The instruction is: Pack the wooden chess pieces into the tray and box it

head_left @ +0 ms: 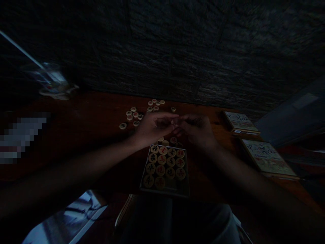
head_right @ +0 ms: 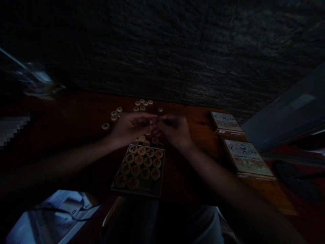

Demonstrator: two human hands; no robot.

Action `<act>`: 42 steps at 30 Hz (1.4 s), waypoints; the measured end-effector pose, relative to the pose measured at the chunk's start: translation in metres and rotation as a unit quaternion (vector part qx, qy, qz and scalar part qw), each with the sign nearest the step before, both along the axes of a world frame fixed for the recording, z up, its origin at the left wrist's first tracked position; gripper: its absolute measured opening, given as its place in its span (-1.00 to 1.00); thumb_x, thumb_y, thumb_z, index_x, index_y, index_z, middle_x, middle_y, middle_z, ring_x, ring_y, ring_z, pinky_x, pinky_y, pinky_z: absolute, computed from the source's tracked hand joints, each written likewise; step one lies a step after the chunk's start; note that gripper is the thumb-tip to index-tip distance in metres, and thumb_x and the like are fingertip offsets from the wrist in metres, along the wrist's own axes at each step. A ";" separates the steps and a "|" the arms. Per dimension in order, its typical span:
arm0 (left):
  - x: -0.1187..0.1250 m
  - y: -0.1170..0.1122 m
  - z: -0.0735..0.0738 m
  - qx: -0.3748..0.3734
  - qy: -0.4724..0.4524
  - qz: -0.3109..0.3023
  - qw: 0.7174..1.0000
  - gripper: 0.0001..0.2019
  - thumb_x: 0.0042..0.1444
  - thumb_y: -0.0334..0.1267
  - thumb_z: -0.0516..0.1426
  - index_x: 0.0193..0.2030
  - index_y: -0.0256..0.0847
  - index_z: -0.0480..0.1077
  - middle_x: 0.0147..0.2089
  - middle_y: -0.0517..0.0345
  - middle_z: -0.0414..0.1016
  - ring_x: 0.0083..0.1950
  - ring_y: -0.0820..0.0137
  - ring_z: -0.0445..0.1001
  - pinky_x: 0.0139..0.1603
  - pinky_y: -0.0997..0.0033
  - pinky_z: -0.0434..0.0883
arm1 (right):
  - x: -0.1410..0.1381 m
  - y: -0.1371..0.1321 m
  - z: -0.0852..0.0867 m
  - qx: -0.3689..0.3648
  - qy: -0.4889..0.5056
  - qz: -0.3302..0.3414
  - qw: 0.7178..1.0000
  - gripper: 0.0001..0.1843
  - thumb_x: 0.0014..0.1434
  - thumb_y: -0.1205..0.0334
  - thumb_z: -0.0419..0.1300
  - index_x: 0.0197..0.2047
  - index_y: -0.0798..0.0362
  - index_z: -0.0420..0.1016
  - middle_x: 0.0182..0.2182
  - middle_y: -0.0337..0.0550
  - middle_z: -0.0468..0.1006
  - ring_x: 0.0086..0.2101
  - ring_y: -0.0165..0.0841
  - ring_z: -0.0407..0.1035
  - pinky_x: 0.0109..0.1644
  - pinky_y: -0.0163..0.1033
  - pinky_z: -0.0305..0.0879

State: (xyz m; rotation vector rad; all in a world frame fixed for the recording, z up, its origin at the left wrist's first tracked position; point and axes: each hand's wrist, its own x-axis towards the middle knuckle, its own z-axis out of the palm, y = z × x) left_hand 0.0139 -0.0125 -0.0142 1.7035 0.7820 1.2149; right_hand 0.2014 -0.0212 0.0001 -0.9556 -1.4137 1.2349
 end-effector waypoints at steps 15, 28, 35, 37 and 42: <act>0.000 -0.002 0.003 -0.035 -0.032 0.038 0.998 -0.83 0.12 -0.24 0.39 -0.13 -0.13 0.70 -0.15 0.07 0.77 -0.17 0.29 0.73 -0.08 0.30 0.67 | 0.000 -0.002 -0.002 0.018 -0.044 -0.018 0.999 -0.60 0.04 -0.13 0.53 -0.35 0.06 0.72 -0.44 -0.11 0.71 -0.49 -0.37 0.56 -0.40 -0.32 0.54; 0.003 -0.003 -0.003 -0.074 -0.053 0.000 0.996 -0.68 0.01 -0.32 0.43 -0.05 -0.20 0.66 -0.09 0.01 0.76 -0.11 0.25 0.74 0.00 0.21 0.67 | 0.001 -0.001 -0.003 0.024 -0.050 -0.025 0.998 -0.63 -0.04 -0.09 0.58 -0.38 0.04 0.72 -0.49 -0.14 0.69 -0.53 -0.39 0.51 -0.44 -0.33 0.47; 0.003 -0.004 0.000 -0.089 -0.073 -0.020 0.993 -0.66 -0.02 -0.32 0.46 -0.06 -0.20 0.66 -0.17 0.04 0.76 -0.19 0.23 0.75 -0.08 0.20 0.70 | 0.001 -0.002 -0.001 -0.012 -0.020 -0.009 1.000 -0.59 -0.12 -0.10 0.61 -0.36 0.04 0.72 -0.49 -0.17 0.68 -0.54 -0.41 0.49 -0.44 -0.32 0.48; 0.001 -0.003 0.002 -0.106 -0.091 -0.029 0.990 -0.62 -0.03 -0.31 0.47 -0.03 -0.21 0.66 -0.15 0.02 0.76 -0.18 0.22 0.75 -0.04 0.15 0.70 | 0.002 -0.001 0.001 -0.012 -0.015 0.003 1.000 -0.60 -0.06 -0.09 0.59 -0.32 0.04 0.74 -0.45 -0.15 0.70 -0.50 -0.40 0.52 -0.40 -0.31 0.50; -0.001 -0.001 0.004 -0.127 -0.136 -0.038 0.982 -0.61 -0.01 -0.26 0.50 0.00 -0.21 0.68 -0.03 -0.03 0.75 -0.08 0.19 0.75 0.10 0.08 0.68 | 0.005 0.000 0.005 0.008 -0.018 -0.007 1.000 -0.63 -0.01 0.00 0.57 -0.20 0.04 0.74 -0.34 -0.11 0.76 -0.39 -0.32 0.61 -0.29 -0.25 0.56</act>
